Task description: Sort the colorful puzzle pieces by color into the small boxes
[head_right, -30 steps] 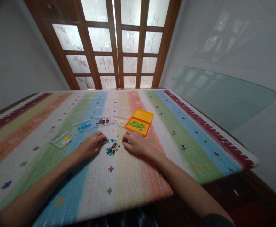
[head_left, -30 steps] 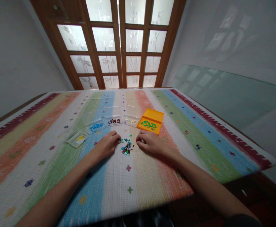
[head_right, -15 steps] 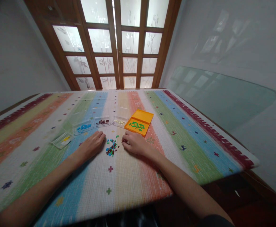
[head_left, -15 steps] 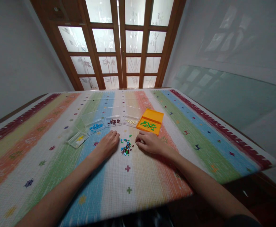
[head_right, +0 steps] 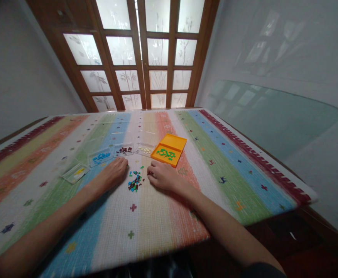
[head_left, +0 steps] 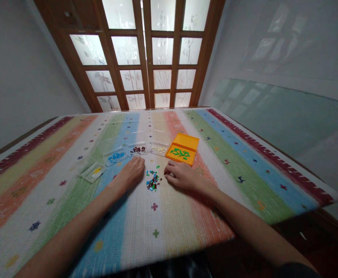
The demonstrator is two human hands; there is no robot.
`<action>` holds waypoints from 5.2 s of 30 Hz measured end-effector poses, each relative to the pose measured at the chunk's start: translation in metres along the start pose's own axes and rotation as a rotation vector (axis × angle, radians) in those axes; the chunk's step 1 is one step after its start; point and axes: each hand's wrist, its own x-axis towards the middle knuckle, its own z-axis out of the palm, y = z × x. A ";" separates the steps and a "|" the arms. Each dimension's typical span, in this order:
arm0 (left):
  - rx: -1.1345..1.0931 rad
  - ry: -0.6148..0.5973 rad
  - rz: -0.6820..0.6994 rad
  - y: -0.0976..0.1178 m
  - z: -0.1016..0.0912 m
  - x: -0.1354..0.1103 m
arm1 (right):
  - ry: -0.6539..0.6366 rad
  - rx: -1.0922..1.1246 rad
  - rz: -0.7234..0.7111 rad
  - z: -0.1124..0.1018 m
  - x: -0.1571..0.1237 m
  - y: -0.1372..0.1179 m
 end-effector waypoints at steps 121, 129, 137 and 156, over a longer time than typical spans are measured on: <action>-0.594 -0.092 0.196 0.012 -0.024 -0.046 | -0.027 -0.007 -0.040 -0.001 -0.001 0.004; -0.600 -0.051 0.180 0.017 -0.014 -0.044 | -0.027 -0.013 -0.055 0.000 -0.001 0.005; -0.620 -0.039 0.132 0.026 -0.013 -0.046 | -0.015 -0.027 -0.076 0.002 0.000 0.006; -0.638 0.024 0.015 0.026 -0.005 -0.053 | -0.022 -0.017 -0.057 0.000 0.001 0.005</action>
